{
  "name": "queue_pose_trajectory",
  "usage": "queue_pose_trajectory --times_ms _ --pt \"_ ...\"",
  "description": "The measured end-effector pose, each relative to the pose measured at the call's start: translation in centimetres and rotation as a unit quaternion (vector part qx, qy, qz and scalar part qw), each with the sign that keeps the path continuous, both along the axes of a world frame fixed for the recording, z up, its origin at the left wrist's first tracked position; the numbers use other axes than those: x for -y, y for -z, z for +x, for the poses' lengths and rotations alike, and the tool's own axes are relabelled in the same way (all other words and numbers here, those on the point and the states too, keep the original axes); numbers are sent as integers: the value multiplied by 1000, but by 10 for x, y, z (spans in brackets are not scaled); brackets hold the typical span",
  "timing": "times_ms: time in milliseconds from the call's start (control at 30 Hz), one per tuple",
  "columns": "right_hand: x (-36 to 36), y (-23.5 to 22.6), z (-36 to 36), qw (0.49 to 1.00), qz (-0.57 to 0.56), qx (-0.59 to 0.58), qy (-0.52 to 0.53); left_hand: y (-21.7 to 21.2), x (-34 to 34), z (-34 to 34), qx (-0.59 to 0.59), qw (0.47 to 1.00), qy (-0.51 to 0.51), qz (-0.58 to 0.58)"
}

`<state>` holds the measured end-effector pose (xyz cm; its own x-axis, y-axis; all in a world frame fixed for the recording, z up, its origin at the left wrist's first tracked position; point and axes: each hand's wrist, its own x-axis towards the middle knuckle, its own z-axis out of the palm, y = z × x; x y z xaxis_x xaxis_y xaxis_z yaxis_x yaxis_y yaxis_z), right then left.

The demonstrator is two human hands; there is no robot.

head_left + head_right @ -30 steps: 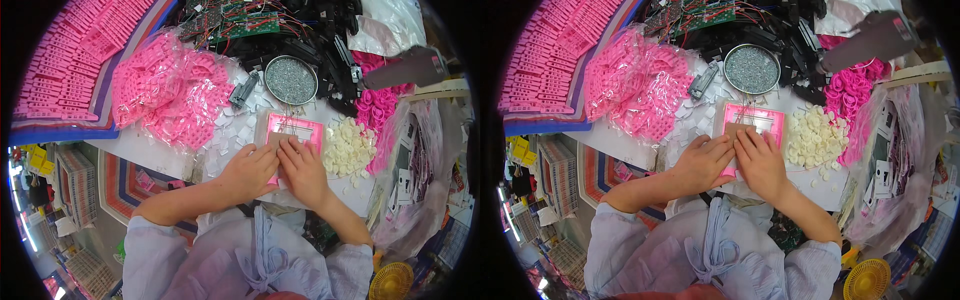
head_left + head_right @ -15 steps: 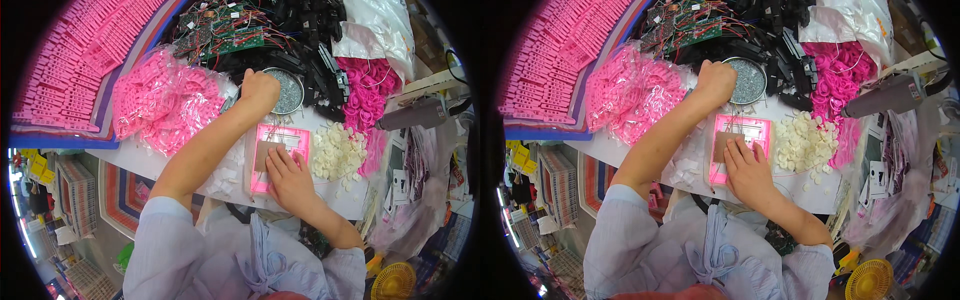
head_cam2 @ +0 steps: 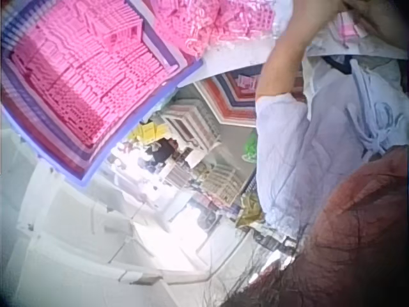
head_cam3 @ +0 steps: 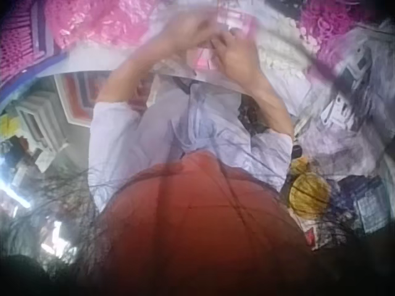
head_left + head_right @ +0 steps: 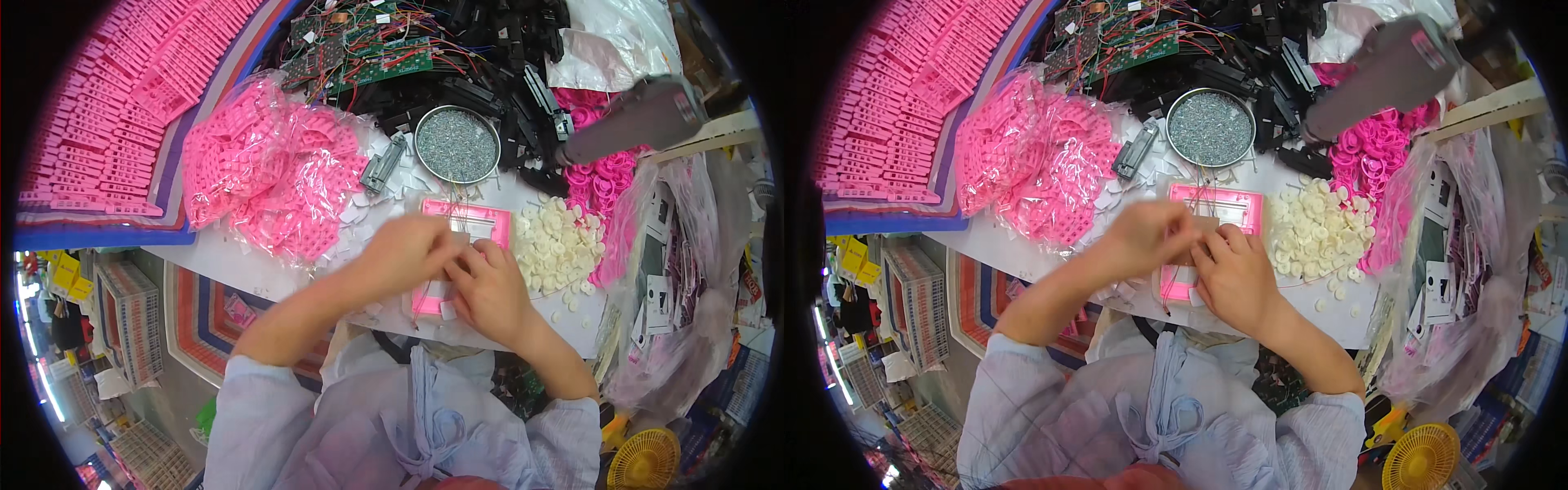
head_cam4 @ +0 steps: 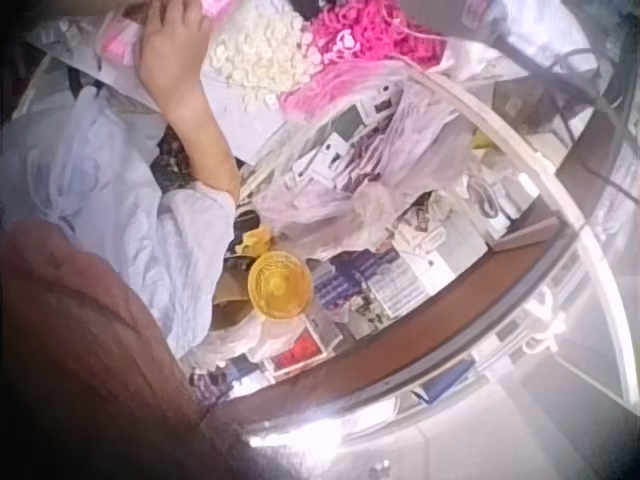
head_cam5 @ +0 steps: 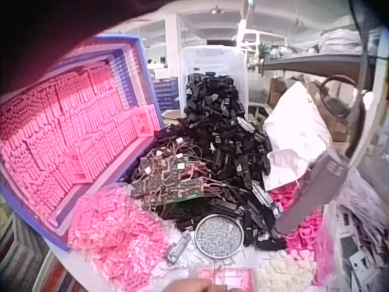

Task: Assembling pink plastic toy banks by installing circuit boards and decorative components using a glue gun.

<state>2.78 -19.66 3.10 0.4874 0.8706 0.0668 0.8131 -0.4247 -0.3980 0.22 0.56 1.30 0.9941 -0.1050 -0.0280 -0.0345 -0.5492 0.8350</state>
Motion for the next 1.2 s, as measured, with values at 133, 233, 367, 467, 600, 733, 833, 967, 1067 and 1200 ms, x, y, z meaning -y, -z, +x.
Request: queue_pose_trajectory --times_ms 133,233,367,467,600,733,833,967,1067,1200 --pt "17 -27 52 942 252 -142 171 27 6 -37 64 997 -13 43" --pt "-7 -73 130 770 609 -95 166 33 18 -40 117 989 -25 88" --pt "-44 -90 161 841 470 -263 42 39 20 -45 164 978 -36 121" --pt "-50 -93 138 873 399 -270 79 44 21 -51 191 974 -69 103" --pt "-37 -35 84 724 509 -464 -14 47 21 -53 204 974 -75 65" --pt "-28 -17 27 671 563 -482 -7 47 19 -54 210 973 -82 46" --pt "-27 -12 15 694 555 -459 -19 46 19 -52 217 972 -81 49" --pt "-34 -5 11 693 554 -462 -17 47 19 -51 231 968 -81 57" --pt "-36 -3 11 684 561 -467 -15 46 19 -51 232 968 -81 56" --pt "-36 -1 11 692 550 -467 -22 49 16 -49 239 967 -74 55"
